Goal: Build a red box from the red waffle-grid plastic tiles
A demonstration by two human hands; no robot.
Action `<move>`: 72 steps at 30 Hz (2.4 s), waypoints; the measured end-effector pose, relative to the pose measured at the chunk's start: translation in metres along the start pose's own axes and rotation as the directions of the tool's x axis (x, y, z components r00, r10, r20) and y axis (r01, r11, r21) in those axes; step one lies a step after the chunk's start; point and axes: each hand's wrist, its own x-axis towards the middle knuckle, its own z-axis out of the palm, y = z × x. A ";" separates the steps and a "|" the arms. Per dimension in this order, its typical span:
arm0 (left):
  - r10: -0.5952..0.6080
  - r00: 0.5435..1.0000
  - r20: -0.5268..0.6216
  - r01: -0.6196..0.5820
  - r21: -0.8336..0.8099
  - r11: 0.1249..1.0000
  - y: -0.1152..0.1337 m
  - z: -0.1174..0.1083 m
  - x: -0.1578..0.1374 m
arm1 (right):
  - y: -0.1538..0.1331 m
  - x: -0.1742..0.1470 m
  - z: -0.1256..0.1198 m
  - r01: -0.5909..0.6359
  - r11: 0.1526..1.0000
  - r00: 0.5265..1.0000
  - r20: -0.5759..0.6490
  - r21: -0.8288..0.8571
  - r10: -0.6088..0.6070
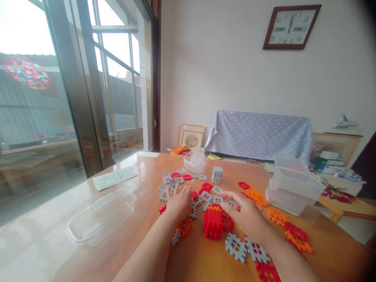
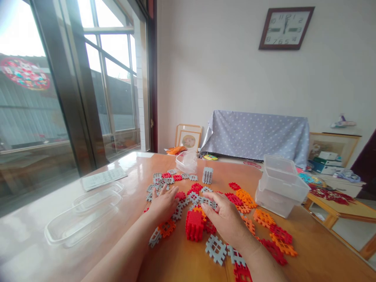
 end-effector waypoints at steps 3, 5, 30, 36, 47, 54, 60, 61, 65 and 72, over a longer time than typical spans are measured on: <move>0.024 1.000 0.018 -0.025 0.023 0.999 0.001 -0.001 -0.001 | 0.001 0.001 0.001 -0.016 1.000 1.000 -0.009 0.002 0.016; 0.022 1.000 0.008 -0.022 0.049 0.999 0.003 -0.004 -0.003 | 0.004 0.003 0.002 -0.032 0.999 0.999 -0.004 0.006 0.032; 0.196 0.920 -0.339 -0.346 -0.469 0.812 0.034 -0.039 -0.018 | -0.002 -0.001 -0.001 0.087 0.996 0.996 -0.032 0.002 -0.086; 0.335 0.894 -0.297 -0.447 -0.549 0.707 0.058 -0.058 -0.037 | -0.001 -0.003 -0.001 0.218 0.974 0.976 0.031 -0.063 -0.216; 0.225 0.954 -0.197 -0.295 -0.748 0.595 0.059 -0.060 -0.039 | -0.005 -0.004 -0.005 0.131 0.991 0.988 0.090 -0.011 -0.129; 0.015 0.987 -0.161 -0.144 -0.833 0.535 0.049 -0.044 -0.021 | -0.008 -0.008 -0.002 0.112 0.993 0.976 0.194 -0.047 -0.101; -0.006 0.988 -0.153 -0.123 -0.813 0.569 0.049 -0.042 -0.022 | 0.001 -0.005 -0.011 0.067 0.998 0.975 0.213 -0.015 -0.062; -0.007 0.988 -0.153 -0.121 -0.810 0.573 0.050 -0.042 -0.021 | 0.005 -0.003 -0.013 0.036 0.999 0.977 0.208 0.003 -0.036; -0.028 0.987 -0.160 -0.119 -0.830 0.544 0.050 -0.037 -0.020 | 0.025 0.002 -0.017 -0.173 0.983 0.940 0.308 0.061 0.147; -0.200 0.975 -0.097 -0.013 -0.924 0.382 0.054 -0.034 -0.018 | 0.039 0.004 -0.005 -0.394 0.910 0.794 0.546 0.129 0.267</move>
